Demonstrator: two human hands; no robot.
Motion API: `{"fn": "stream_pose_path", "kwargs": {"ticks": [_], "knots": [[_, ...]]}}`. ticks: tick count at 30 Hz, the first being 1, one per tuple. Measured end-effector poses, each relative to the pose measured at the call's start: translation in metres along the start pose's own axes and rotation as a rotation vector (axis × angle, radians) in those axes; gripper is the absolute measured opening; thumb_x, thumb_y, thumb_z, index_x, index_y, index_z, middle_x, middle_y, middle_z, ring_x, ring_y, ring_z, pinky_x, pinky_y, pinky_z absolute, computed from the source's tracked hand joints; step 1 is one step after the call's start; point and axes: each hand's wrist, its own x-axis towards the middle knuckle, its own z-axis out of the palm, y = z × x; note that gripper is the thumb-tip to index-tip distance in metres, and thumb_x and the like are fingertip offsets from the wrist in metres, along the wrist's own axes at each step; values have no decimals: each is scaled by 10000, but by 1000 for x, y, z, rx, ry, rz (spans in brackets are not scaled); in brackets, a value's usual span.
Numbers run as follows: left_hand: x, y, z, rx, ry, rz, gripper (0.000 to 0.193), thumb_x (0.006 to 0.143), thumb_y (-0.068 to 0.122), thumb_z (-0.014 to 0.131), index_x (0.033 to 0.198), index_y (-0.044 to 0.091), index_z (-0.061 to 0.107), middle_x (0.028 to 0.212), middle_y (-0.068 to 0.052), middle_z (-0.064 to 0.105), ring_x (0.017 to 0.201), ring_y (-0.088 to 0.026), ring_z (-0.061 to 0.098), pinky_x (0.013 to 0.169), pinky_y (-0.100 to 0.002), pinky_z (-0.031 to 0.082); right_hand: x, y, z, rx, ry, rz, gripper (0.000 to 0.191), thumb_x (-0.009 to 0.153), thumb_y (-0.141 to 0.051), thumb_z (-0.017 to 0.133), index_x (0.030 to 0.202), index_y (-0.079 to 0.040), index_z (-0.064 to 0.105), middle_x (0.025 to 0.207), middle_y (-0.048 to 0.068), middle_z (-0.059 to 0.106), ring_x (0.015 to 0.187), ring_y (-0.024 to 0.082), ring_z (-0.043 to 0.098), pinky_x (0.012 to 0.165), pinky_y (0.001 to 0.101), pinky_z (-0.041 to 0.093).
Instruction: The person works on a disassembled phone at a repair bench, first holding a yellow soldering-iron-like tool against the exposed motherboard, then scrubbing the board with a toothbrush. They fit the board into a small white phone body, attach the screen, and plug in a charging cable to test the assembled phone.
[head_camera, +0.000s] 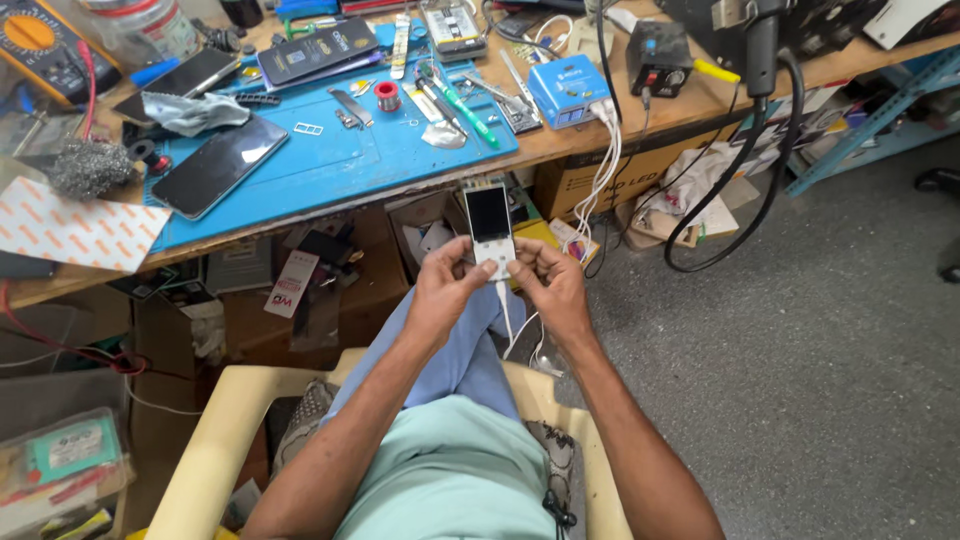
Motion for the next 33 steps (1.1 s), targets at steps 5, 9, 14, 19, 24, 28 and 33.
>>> {"fn": "stream_pose_path", "kwargs": {"ticks": [5, 9, 14, 19, 24, 28, 33], "knots": [[4, -5, 3, 32, -17, -17, 268, 904, 16, 712, 1164, -39, 688, 1009, -41, 734, 896, -82, 670, 819, -251, 547, 6, 1, -1, 15, 29, 56, 301, 918, -18, 722, 1210, 50, 688, 981, 44, 756, 825, 64, 680, 721, 215, 552], [4, -5, 1, 66, -3, 1, 246, 921, 29, 711, 1156, -41, 693, 988, -40, 730, 872, -78, 647, 805, -250, 536, 5, 0, 0, 12, 35, 38, 280, 908, -14, 738, 1176, 57, 699, 978, 48, 768, 844, 67, 694, 760, 217, 566], [-1, -6, -1, 137, 16, 1, 181, 947, 53, 681, 1106, -31, 698, 928, -26, 724, 820, -68, 626, 771, -242, 530, 1, -5, 2, -78, 29, 69, 287, 899, -34, 753, 1172, 42, 707, 930, 29, 754, 807, 51, 672, 733, 209, 553], [-2, -7, 3, 251, 50, 23, 131, 944, 53, 690, 1049, -24, 699, 858, 1, 681, 756, -51, 563, 693, -234, 486, 4, -7, 3, -134, 0, 44, 247, 900, -60, 764, 1129, 24, 723, 847, -15, 718, 748, 24, 636, 671, 191, 510], [-3, -5, 5, 342, 55, 27, 132, 943, 74, 685, 1048, -4, 695, 830, 15, 674, 738, -44, 559, 668, -230, 481, 3, -4, 1, -185, 22, 90, 197, 904, -99, 770, 1064, 11, 743, 756, -42, 661, 658, 13, 555, 581, 194, 430], [-4, -5, 5, 357, 57, 45, 122, 944, 68, 681, 1043, -3, 692, 816, 16, 654, 733, -45, 546, 660, -234, 473, 2, -4, 1, -198, 25, 107, 183, 905, -109, 776, 1034, 15, 740, 753, -37, 657, 649, 16, 542, 564, 197, 410], [-6, -4, 7, 347, 53, 107, 118, 953, 60, 675, 1051, -5, 685, 824, 15, 643, 739, -46, 544, 668, -234, 473, 2, -5, 5, -137, 8, 60, 204, 912, -102, 762, 1071, 18, 721, 800, -23, 699, 691, 19, 600, 613, 190, 472]]}}
